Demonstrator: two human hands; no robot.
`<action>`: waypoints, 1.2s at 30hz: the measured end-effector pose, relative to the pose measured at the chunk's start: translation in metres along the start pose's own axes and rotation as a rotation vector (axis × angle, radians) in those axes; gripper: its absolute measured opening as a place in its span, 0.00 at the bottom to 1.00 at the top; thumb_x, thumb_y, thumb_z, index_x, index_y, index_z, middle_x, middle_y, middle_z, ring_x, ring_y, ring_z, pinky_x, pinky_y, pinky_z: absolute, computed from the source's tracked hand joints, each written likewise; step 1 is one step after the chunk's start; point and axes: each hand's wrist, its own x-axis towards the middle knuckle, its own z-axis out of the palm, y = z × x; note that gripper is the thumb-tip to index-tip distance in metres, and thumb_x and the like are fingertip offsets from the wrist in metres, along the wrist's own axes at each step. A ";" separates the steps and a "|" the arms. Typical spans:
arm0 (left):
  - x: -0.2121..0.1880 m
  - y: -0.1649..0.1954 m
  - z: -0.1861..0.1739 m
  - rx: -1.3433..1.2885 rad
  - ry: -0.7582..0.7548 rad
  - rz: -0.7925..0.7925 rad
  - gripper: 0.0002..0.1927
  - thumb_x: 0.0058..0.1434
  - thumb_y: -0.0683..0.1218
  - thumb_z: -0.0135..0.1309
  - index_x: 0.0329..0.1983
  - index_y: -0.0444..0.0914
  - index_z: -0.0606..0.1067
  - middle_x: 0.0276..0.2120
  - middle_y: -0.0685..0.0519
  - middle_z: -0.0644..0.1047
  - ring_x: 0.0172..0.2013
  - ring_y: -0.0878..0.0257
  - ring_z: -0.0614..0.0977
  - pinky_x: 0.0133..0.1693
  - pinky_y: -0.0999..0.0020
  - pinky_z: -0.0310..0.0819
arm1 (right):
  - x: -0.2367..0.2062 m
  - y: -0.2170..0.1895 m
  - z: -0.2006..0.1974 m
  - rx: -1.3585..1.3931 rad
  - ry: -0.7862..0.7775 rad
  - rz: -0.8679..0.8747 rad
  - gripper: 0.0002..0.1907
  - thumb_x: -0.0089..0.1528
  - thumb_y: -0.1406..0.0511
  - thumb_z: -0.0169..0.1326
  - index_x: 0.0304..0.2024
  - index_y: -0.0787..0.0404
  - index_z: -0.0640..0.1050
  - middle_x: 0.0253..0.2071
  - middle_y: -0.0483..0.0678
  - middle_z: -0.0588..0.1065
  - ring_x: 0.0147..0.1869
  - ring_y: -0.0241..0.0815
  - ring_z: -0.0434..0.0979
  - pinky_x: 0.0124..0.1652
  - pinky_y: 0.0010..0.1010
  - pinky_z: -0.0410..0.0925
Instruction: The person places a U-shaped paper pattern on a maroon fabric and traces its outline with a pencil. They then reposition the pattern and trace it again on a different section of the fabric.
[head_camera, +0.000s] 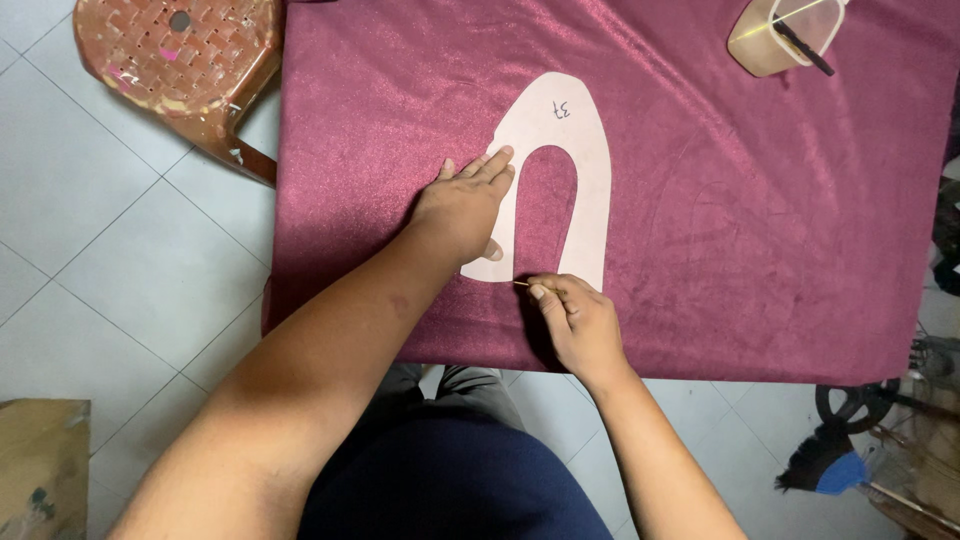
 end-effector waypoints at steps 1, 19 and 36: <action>0.000 -0.001 0.000 -0.005 0.005 0.001 0.59 0.53 0.55 0.69 0.78 0.43 0.44 0.78 0.62 0.36 0.76 0.64 0.44 0.73 0.56 0.37 | 0.001 -0.002 0.001 -0.003 -0.004 0.022 0.09 0.66 0.65 0.55 0.44 0.62 0.82 0.40 0.52 0.82 0.41 0.46 0.84 0.43 0.32 0.74; 0.004 -0.007 0.010 -0.035 0.092 0.035 0.59 0.48 0.55 0.71 0.77 0.43 0.49 0.78 0.62 0.40 0.75 0.63 0.49 0.73 0.55 0.41 | 0.010 -0.015 0.022 0.096 -0.069 -0.047 0.09 0.67 0.66 0.53 0.46 0.62 0.82 0.42 0.50 0.83 0.45 0.44 0.85 0.47 0.31 0.74; 0.002 -0.006 0.008 -0.035 0.089 0.035 0.59 0.49 0.54 0.71 0.77 0.42 0.49 0.78 0.62 0.40 0.75 0.63 0.49 0.73 0.55 0.41 | 0.015 -0.029 0.028 -0.047 -0.097 -0.185 0.07 0.67 0.66 0.54 0.43 0.62 0.81 0.43 0.51 0.82 0.46 0.50 0.83 0.46 0.35 0.74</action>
